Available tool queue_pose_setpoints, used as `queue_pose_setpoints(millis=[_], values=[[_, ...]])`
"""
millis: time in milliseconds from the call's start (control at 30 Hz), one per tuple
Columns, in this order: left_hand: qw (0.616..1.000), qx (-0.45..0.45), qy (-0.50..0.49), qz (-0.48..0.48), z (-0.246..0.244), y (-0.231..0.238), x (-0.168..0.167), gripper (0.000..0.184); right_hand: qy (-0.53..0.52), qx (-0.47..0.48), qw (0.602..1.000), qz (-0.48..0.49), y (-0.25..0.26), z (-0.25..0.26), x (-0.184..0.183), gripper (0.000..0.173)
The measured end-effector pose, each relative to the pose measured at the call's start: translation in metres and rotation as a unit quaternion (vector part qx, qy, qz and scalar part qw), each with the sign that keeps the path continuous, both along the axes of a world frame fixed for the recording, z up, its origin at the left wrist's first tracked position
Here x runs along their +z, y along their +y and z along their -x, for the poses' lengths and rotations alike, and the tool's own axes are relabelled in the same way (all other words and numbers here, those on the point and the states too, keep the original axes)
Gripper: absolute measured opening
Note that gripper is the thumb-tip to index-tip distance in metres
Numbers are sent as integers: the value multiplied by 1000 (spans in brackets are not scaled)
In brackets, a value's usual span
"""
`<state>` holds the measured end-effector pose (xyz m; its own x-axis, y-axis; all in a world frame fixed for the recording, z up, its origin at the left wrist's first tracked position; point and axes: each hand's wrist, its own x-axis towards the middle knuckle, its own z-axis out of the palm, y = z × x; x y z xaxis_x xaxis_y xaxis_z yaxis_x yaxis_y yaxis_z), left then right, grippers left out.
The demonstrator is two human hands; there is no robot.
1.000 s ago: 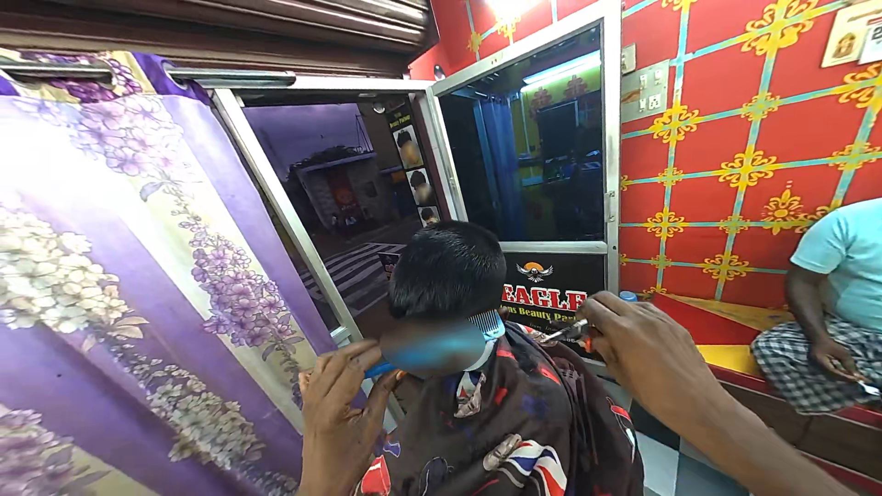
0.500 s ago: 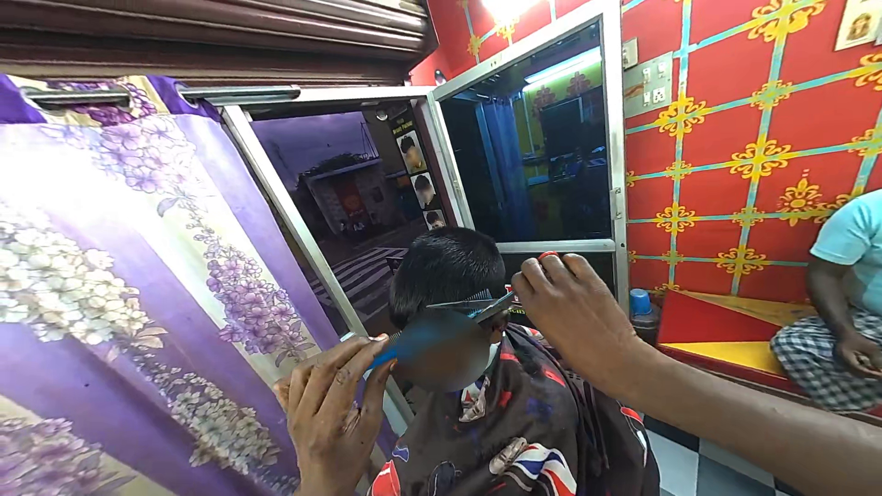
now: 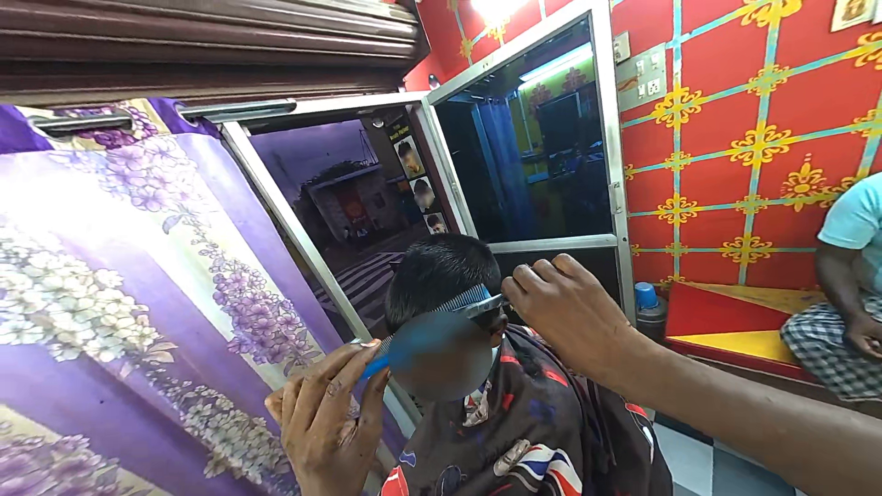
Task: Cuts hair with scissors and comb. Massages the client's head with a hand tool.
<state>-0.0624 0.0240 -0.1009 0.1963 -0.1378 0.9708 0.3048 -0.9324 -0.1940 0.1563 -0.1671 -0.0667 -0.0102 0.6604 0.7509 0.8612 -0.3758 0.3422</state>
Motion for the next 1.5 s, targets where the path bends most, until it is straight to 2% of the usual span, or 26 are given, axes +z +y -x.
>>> queue_pose_setpoints(millis=[67, 133, 233, 300, 367, 500, 533, 600, 667, 733, 800, 867, 967, 1200, 1367, 1500], values=[[999, 3, -25, 24, -3, -2, 7, 33, 52, 33, 998, -17, -5, -3, 5, 21], [997, -6, -9, 78, -6, -5, 23, 37, 114, 64, 990, -50, -10, -8, 5, 15], [975, -67, 80, 197, -6, 0, 43, 32, 228, 73, 970, -48, -24, -7, 12, 13], [956, -111, 130, 237, -4, 3, 40, 26, 266, 60, 961, -45, -34, -5, 11, 13], [961, -87, 155, 210, 0, 0, 27, 27, 280, 45, 958, -51, -41, -5, 5, 13], [973, -54, 171, 149, 2, -10, -6, 31, 368, 12, 930, 15, -62, 10, 16, 13], [974, -48, 177, 135, 2, -9, -14, 31, 345, 12, 939, 10, -60, -2, 5, 14], [974, -39, 194, 108, 6, -5, -21, 29, 208, 20, 976, -55, -40, -62, -46, 21], [974, -29, 199, 101, 8, -1, -21, 31, 138, 16, 988, -72, -26, -95, -70, 25], [978, -26, 180, 97, 6, -2, -17, 32, 133, 6, 990, -52, -25, -84, -60, 25], [983, -24, 160, 90, 1, -6, -12, 32, 198, -8, 979, 42, -42, -35, -16, 23], [988, -15, 137, 76, -4, -10, -8, 32, 220, -5, 972, 81, -49, -10, 9, 21], [994, 8, 94, 48, -12, -15, 1, 33, 147, 13, 988, 41, -37, -26, 2, 12], [998, 35, 46, -16, -19, -20, 16, 28, 100, 8, 992, 79, -25, -41, 20, 18], [998, 34, 44, -19, -17, -22, 12, 28, 11, 30, 999, 41, -6, -43, 11, 15], [998, 55, 2, 20, -23, -30, 19, 35, 51, 58, 997, 9, -14, -47, 14, 16]])
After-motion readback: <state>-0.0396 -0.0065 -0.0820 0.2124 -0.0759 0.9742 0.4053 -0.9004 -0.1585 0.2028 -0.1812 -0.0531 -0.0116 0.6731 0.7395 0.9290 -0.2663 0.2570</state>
